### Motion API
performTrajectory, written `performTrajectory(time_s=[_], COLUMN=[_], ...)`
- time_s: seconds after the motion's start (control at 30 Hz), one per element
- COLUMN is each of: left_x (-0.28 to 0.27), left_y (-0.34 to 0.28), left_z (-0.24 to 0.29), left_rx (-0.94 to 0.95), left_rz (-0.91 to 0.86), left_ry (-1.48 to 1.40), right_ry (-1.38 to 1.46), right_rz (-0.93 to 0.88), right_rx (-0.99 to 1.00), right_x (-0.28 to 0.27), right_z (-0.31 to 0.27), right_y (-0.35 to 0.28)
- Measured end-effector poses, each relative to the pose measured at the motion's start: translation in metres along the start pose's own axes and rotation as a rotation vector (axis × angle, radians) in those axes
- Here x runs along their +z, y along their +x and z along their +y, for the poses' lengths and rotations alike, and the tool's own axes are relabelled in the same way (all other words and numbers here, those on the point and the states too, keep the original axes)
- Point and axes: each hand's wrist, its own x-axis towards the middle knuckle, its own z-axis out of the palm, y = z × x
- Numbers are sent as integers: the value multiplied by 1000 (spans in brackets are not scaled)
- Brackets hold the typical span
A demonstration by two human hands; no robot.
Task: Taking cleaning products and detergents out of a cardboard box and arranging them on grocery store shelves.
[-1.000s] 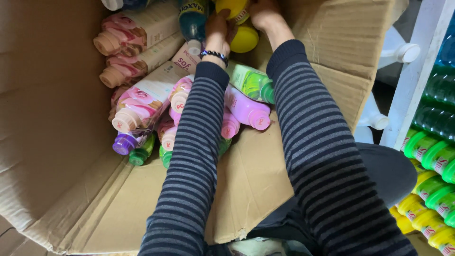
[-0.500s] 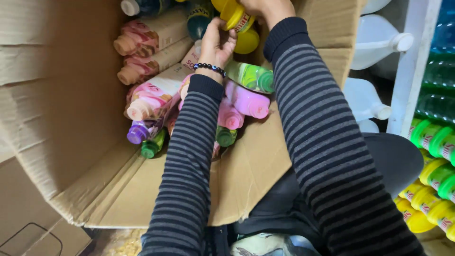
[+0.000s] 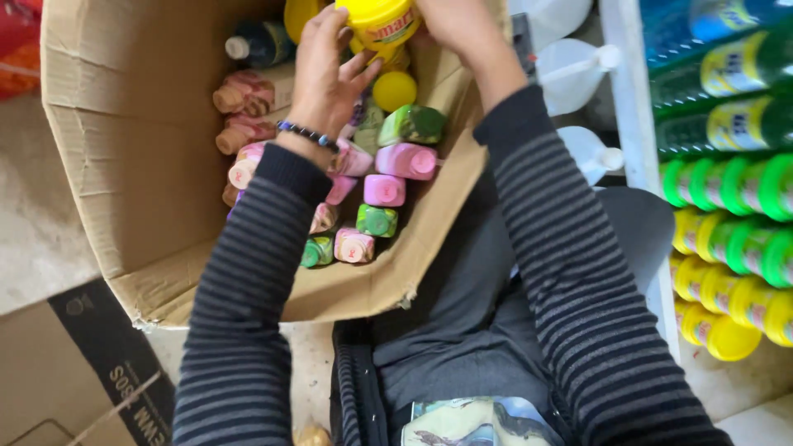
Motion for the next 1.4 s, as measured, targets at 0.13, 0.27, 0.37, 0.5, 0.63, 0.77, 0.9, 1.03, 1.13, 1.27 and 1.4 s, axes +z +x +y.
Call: performTrajectory(time_s=[0.13, 0.27, 0.37, 0.5, 0.63, 0.77, 0.9, 1.03, 1.13, 1.27, 1.4], left_x=[39, 80, 112, 141, 165, 180, 194, 201, 206, 212, 216], left_y=[-75, -152, -200, -237, -258, -270, -282, -293, -303, -318, -323], left_z=[21, 25, 19, -14, -57, -104, -157, -211, -241, -284, -325], left_rx=[74, 186, 239, 310, 294, 177, 69, 6, -27, -41, -135], left_rz=[-74, -207, -301, -385, -470, -548, -590, -653, -775, -949, -1014], left_ry=[84, 219, 272, 349, 380, 383, 449, 491, 518, 540, 579], right_ry=[-40, 257, 326, 491, 532, 588, 677, 688, 691, 711, 732], right_rz=[83, 54, 105, 149, 308, 541, 700, 788, 894, 1014, 1128], right_rx=[-53, -156, -232, -315, -295, -256, -229, -221, -172, -116, -80], right_x=[-20, -41, -59, -83, -101, -110, -116, -127, -132, -138, -145], right_z=[-106, -137, -149, -142, -128, -96, -74, -51, -28, -1, 18], right_y=[-87, -168, -224, -294, -358, -414, -468, -518, -549, -588, -618])
